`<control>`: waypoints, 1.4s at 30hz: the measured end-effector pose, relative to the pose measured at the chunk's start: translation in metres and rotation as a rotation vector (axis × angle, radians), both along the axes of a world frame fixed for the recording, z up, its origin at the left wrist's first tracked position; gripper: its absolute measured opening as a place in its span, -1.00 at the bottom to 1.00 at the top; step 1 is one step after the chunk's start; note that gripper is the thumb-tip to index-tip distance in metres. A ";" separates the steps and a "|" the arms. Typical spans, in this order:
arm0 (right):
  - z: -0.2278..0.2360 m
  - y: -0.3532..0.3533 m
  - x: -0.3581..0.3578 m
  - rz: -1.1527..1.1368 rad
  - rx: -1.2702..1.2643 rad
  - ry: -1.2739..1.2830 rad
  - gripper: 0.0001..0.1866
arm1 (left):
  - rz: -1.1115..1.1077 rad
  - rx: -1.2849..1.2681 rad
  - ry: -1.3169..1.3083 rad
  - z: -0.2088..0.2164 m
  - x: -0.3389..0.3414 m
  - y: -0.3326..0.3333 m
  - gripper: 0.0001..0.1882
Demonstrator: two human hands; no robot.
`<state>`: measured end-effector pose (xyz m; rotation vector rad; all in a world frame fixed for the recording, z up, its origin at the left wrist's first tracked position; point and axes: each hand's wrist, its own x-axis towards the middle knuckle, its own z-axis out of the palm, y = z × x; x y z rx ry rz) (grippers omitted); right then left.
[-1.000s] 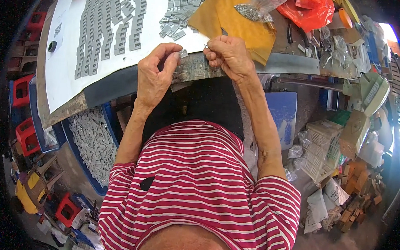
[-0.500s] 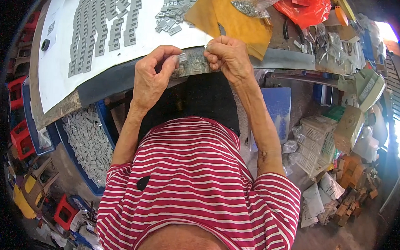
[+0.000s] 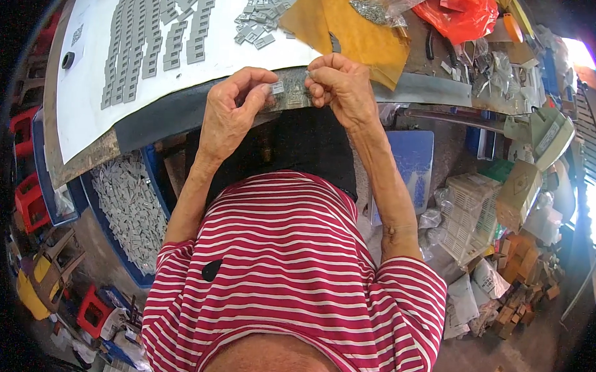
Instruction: Sorting and inspecting small grey industrial components at a workshop workbench.
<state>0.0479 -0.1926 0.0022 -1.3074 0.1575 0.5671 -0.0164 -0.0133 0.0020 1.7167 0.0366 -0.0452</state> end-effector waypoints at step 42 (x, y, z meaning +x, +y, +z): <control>0.004 0.005 -0.021 0.189 -0.110 -0.168 -0.92 | -0.109 -0.236 0.030 -0.009 0.004 -0.014 -0.82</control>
